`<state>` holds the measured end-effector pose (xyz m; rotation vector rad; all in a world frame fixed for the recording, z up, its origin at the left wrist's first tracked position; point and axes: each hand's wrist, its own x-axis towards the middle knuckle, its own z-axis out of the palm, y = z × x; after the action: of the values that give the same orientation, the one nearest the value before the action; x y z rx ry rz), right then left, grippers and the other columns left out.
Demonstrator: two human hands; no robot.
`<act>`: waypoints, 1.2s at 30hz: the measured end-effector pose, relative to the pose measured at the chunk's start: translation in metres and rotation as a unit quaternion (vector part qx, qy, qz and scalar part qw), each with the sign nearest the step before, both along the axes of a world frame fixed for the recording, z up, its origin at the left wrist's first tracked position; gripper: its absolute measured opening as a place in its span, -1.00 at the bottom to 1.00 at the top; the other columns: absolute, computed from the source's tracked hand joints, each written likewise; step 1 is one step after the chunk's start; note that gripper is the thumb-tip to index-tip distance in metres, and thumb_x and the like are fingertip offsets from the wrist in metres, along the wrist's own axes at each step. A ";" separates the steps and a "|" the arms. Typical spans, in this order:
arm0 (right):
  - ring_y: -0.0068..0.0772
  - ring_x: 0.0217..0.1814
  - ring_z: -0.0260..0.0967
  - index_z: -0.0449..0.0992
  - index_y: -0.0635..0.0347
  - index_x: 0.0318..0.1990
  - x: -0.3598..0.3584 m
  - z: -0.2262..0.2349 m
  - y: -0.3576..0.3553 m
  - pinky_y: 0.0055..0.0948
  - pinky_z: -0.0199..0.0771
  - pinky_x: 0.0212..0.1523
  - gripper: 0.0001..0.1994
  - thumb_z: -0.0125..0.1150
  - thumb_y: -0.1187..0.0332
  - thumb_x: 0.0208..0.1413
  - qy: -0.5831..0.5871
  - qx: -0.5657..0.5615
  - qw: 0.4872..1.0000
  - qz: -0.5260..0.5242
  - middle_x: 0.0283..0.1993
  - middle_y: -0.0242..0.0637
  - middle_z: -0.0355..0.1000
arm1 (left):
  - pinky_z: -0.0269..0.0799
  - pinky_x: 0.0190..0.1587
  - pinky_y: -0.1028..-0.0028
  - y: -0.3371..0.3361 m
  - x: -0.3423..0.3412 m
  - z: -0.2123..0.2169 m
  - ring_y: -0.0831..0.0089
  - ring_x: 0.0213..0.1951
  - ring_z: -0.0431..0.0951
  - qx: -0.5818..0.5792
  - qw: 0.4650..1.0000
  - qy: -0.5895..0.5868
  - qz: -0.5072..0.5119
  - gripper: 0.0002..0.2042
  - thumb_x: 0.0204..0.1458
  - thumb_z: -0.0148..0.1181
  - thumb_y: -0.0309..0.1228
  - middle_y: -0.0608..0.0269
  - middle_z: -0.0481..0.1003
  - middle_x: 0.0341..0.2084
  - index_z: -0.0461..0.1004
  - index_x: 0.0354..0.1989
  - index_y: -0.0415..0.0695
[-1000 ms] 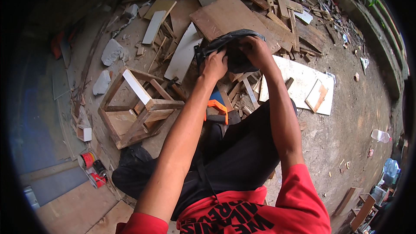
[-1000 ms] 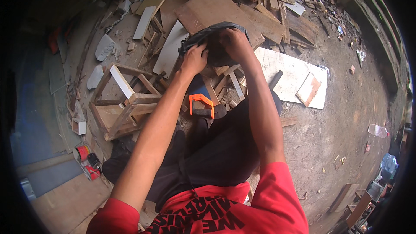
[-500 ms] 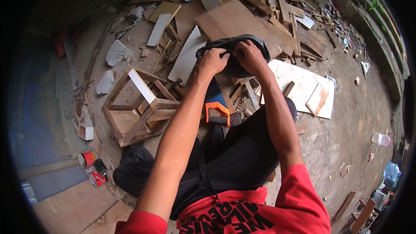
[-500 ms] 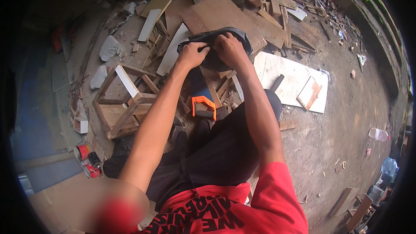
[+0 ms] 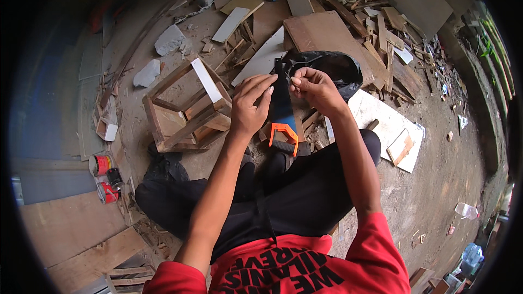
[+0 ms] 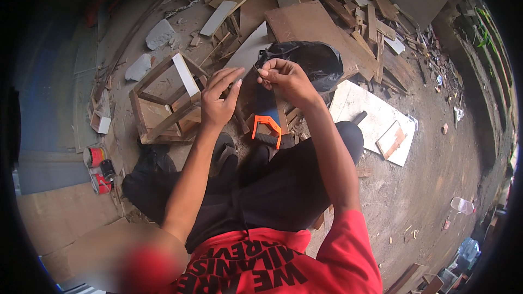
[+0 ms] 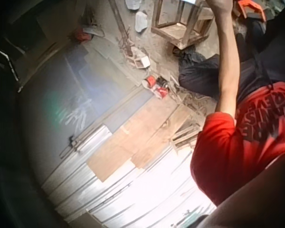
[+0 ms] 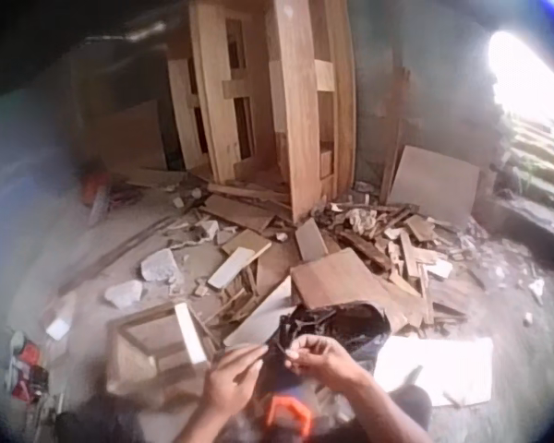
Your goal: The person sits on the floor and assembles a small wooden frame by hammering nails into the joints. They retrieve nails from a black bag and use a hammer to secure the pieces together.
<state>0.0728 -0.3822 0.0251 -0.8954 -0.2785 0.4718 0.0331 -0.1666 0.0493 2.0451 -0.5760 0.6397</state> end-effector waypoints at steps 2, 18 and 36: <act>-0.55 -0.25 0.43 0.52 0.23 -0.20 -0.007 -0.002 0.018 -0.56 0.40 -0.21 -0.89 0.31 0.42 0.22 0.018 0.009 0.999 0.042 -0.27 -0.32 0.52 | 0.37 0.14 0.26 0.020 -0.013 0.002 0.24 0.04 0.55 0.004 1.000 -0.008 0.016 -0.70 0.05 0.27 -0.55 0.23 0.60 -0.08 0.62 -0.01 -0.08; -0.38 -0.25 0.52 0.55 0.28 -0.02 -0.084 -0.018 0.136 -0.43 0.54 -0.23 -0.76 0.33 0.43 0.18 -0.311 -0.345 0.885 0.048 -0.23 -0.22 0.55 | 0.48 -0.12 0.35 0.110 -0.125 -0.081 0.28 -0.24 0.60 -0.086 0.971 0.160 0.157 -0.91 0.00 0.37 -0.52 0.18 0.64 -0.37 0.66 -0.32 -0.22; -0.12 -0.19 0.51 0.59 0.19 -0.18 -0.044 -0.013 0.214 -0.24 0.47 -0.14 -0.83 0.40 0.45 0.06 -0.578 -0.411 0.682 -0.180 -0.23 -0.22 0.58 | 0.49 -0.07 0.42 0.156 -0.092 -0.123 0.42 -0.16 0.61 -0.321 0.882 0.243 0.244 -0.67 0.01 0.43 -0.44 0.09 0.61 -0.17 0.55 -0.07 -0.29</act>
<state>0.0291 -0.1684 0.0119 -2.0482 -1.0762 -0.4963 -0.0593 -0.0108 -0.0739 1.5999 0.4251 0.4767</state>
